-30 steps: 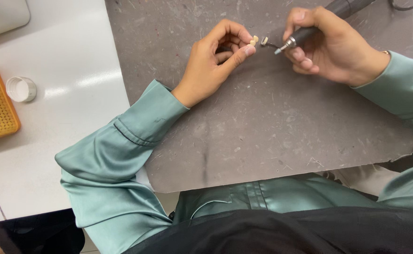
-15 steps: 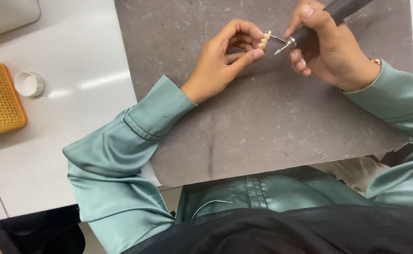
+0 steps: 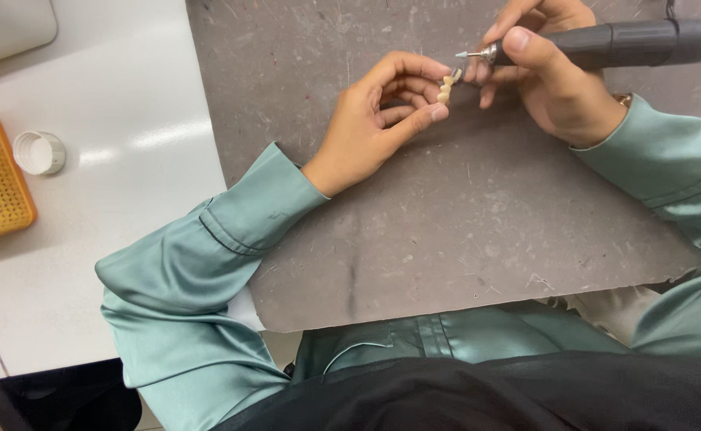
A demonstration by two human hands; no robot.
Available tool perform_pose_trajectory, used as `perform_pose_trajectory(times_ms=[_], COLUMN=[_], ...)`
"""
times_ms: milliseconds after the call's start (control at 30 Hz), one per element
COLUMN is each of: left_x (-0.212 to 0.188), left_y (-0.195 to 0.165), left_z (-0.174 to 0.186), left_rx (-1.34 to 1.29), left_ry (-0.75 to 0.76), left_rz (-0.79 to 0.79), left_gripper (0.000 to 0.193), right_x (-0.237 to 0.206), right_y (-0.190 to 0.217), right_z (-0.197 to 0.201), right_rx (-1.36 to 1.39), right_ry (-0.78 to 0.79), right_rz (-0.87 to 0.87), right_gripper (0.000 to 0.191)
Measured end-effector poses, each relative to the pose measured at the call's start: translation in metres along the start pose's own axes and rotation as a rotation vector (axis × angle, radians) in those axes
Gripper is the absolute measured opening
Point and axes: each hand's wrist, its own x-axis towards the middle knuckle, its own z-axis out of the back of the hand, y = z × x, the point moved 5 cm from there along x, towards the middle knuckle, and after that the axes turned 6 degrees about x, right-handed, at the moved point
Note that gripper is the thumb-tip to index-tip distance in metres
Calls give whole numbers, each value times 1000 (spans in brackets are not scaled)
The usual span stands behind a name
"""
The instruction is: The person holds a small dental bridge of artificial teeth in one hand and uses a rotary handpiece with a grinding bur to grind and smooth its surfaces, rotating the bridge to reach different sides. They occasionally set the tool down or reposition the bridge on the bench mat and continue grinding.
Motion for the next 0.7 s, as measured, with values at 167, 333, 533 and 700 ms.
perform_pose_trajectory(times_ms=[167,333,533,700], left_x=[6,6,6,6], left_y=[2,3,2,2], left_z=[3,9,11,8], left_rx=[-11,-5,-11,-27], left_ry=[31,28,30,3], left_rz=[4,48,14,-2], left_gripper=[32,32,32,32], right_x=[-10,-22,-35,-30], right_y=[-13,-19,-19,-4], right_z=[11,15,27,44], right_rx=[214,250,200,183], right_ry=[36,119,106,4], right_rz=[-109,-194,-262,-286], right_gripper=[23,20,21,22])
